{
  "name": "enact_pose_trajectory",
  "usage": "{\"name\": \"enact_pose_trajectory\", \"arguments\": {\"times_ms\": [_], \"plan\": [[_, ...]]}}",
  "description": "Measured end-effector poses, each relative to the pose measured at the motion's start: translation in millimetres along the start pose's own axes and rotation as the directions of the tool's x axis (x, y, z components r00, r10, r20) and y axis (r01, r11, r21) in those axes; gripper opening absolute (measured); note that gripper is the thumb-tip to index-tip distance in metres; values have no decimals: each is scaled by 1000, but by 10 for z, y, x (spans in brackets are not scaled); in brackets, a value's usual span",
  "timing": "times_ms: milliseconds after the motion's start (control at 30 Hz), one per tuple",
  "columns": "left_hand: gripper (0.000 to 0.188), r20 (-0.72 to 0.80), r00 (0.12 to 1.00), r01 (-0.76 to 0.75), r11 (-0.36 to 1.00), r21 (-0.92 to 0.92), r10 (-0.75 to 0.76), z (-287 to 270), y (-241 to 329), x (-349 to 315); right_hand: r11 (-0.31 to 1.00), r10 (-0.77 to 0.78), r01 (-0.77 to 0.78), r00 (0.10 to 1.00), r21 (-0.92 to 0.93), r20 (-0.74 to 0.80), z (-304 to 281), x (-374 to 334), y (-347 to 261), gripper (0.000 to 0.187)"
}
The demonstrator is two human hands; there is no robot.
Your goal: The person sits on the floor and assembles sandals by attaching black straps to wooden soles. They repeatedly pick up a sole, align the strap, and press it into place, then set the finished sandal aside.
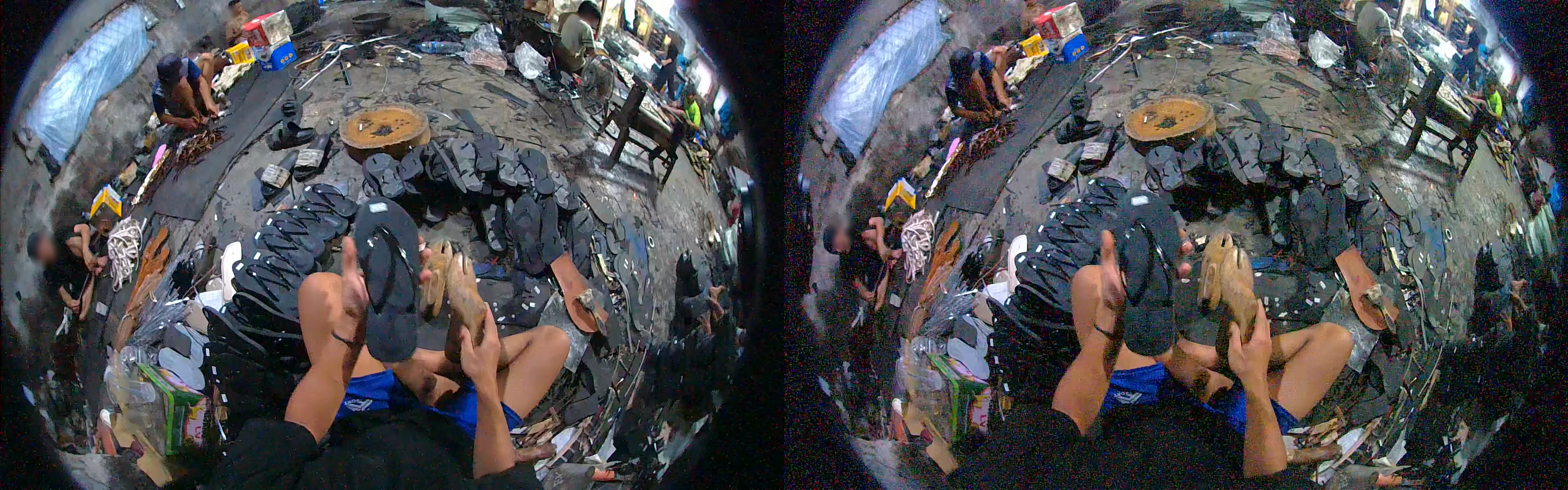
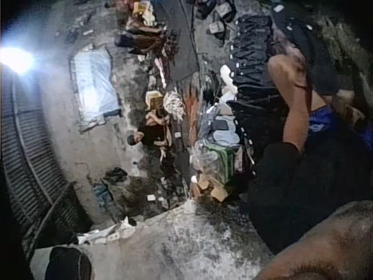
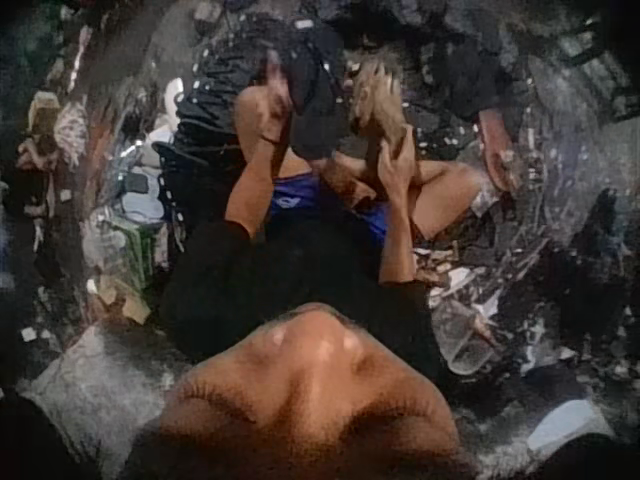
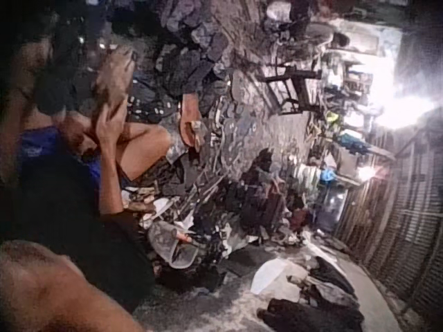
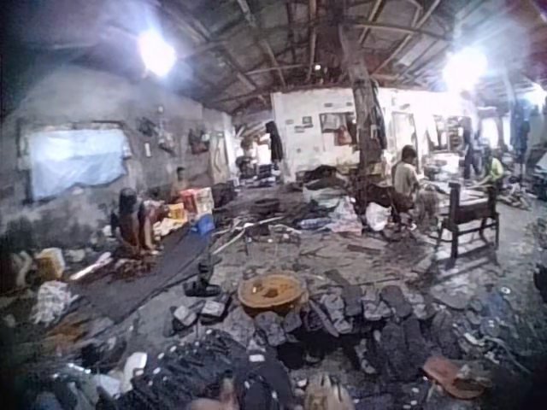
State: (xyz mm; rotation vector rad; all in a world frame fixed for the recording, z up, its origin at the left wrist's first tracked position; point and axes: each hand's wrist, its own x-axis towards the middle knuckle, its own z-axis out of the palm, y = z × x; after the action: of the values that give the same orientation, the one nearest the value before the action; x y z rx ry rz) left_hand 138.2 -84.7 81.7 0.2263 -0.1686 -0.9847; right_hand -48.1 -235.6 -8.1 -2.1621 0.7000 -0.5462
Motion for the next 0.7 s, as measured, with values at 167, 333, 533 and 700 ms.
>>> {"name": "enact_pose_trajectory", "arguments": {"times_ms": [167, 333, 533, 700], "plan": [[72, -151, 986, 94, 987, 130, -74, -191, -374, -90, 832, -65, 40, 998, 554, 25, -92, 551, -351, 40], [47, -399, 897, 297, 929, 221, -192, -490, -991, -200, 940, -295, 168, 838, 296, 460, -151, 1047, -370, 28], [41, -445, 879, 316, 490, 812, 171, -754, -510, -315, 894, -85, -14, 976, 448, 200, 191, 1102, -46, 38], [21, -598, 602, 74, 709, 702, 529, -890, 851, 296, 849, 73, -232, 941, 474, 330, 500, 881, 442, 43]]}}
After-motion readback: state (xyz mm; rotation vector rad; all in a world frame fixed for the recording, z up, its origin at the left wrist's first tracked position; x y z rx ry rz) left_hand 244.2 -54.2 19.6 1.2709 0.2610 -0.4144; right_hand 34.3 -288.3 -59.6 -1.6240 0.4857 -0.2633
